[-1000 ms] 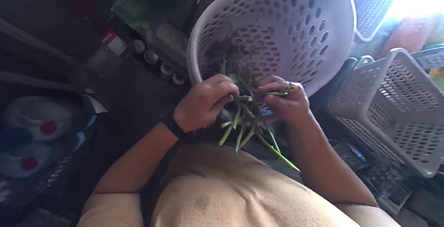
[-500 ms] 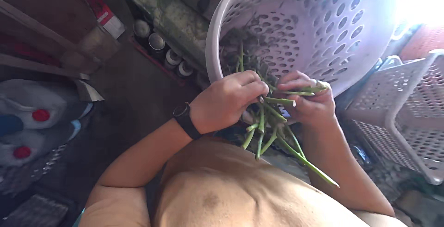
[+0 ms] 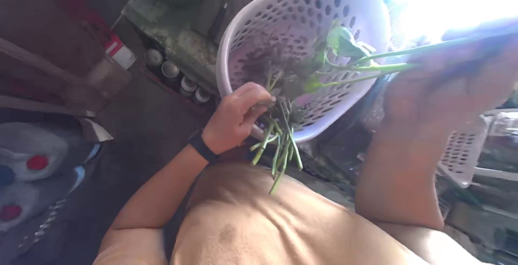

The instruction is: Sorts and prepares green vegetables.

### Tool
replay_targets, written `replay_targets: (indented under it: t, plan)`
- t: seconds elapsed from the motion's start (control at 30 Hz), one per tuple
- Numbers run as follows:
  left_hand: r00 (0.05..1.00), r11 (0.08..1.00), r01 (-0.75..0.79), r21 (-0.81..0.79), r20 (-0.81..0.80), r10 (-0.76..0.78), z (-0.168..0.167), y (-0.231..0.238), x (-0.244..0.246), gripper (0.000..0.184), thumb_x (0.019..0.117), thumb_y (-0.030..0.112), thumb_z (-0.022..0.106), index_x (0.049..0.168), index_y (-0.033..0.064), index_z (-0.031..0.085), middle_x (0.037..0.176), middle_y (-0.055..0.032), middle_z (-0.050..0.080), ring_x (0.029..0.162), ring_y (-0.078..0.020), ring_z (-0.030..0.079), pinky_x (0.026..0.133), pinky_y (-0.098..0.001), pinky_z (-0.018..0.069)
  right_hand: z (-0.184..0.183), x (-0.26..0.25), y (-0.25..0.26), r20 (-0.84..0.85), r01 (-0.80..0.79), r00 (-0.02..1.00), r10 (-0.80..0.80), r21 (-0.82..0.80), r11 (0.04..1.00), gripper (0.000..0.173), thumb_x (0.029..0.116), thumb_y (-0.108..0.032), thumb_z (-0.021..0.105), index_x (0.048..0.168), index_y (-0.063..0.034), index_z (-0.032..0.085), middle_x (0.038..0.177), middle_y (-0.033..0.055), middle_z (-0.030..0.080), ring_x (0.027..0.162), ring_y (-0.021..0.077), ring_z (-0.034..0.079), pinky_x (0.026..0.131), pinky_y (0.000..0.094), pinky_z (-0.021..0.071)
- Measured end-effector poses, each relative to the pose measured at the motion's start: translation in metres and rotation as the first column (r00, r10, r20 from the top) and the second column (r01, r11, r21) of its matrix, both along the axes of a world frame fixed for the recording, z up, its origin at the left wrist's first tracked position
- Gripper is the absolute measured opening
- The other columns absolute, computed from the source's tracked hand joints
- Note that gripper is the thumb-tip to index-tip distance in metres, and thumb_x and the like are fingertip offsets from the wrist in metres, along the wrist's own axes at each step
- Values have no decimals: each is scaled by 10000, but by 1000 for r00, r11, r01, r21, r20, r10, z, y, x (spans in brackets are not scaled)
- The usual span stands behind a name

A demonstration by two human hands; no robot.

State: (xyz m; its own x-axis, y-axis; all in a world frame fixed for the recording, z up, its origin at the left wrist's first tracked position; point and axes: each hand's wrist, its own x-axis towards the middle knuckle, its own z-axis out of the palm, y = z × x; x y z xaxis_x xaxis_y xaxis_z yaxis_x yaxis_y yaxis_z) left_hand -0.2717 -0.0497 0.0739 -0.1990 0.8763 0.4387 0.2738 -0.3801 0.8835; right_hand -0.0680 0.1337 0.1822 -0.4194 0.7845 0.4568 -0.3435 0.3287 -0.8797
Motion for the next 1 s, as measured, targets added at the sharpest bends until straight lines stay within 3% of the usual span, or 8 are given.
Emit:
replay_targets:
  t: [0.13, 0.27, 0.33, 0.43, 0.57, 0.7, 0.83, 1.0]
  plan:
    - [996, 997, -73, 5, 48, 73, 0, 1, 4, 140, 987, 2, 595, 1089, -49, 676, 1119, -151, 671, 1033, -183, 674, 918, -330, 589, 1, 1, 8, 365, -304, 913, 182, 311, 901, 175, 1067, -286, 546, 1139, -254, 701, 1098, -154, 666, 866, -19, 631, 733, 181, 547]
    - [994, 992, -110, -60, 19, 111, 3, -2, 2, 158, 977, -17, 594, 1113, -38, 671, 1129, -128, 666, 946, -133, 673, 842, -287, 595, 33, 5, 30, -97, 268, 959, -264, 31, 963, 285, 1116, -116, 275, 939, -149, 496, 630, -61, 561, 505, 38, 546, 537, 209, 548]
    - [993, 989, -118, -90, 4, 119, 5, -1, 0, 160, 976, -10, 599, 1119, -21, 669, 1106, -112, 671, 878, -118, 670, 787, -282, 601, 37, 9, 30, -29, 307, 951, -307, 180, 935, 301, 1088, -77, 287, 949, -145, 545, 725, -96, 619, 619, 3, 600, 624, 188, 555]
    - [990, 982, -143, -119, -26, 141, 11, 5, 3, 176, 980, 10, 604, 1144, -23, 659, 1047, -115, 689, 818, -130, 685, 754, -305, 612, 25, 13, 16, 367, -68, 913, -177, 567, 821, 242, 1104, -237, 434, 1059, -105, 631, 1121, -66, 667, 1092, 26, 640, 965, 274, 556]
    - [989, 978, -146, -151, 0, 148, 26, 12, 13, 192, 952, 7, 656, 1142, -5, 631, 971, -107, 707, 748, -140, 694, 697, -314, 616, -8, -20, -25, 646, -411, 762, 41, 433, 802, 232, 990, -154, 613, 1146, -15, 714, 1026, 81, 704, 862, 113, 673, 790, 321, 588]
    - [988, 983, -146, -113, -61, 140, 31, 10, 19, 208, 929, 19, 704, 1127, -3, 647, 944, -80, 700, 777, -93, 673, 715, -263, 587, -39, -39, -35, 502, -526, 796, 338, 299, 796, 203, 933, -85, 720, 1092, 40, 720, 966, 97, 670, 847, 91, 645, 768, 237, 573]
    - [973, 972, -230, -56, -12, 230, 25, 1, 4, 177, 956, 43, 679, 1128, 4, 659, 1148, -101, 701, 967, -119, 705, 826, -281, 606, -26, -19, -14, 410, -390, 876, 252, 299, 871, 207, 1023, -163, 584, 1046, 10, 696, 984, 19, 637, 846, 10, 596, 747, 184, 531]
    - [911, 901, -382, -208, 83, 405, 29, -15, 1, 185, 949, 43, 699, 1126, 30, 646, 1005, -40, 689, 725, -70, 677, 671, -249, 612, -14, 4, 14, 243, -271, 949, 200, 309, 912, 277, 1097, -303, 455, 944, -156, 633, 1014, -74, 618, 902, 24, 617, 792, 244, 565]
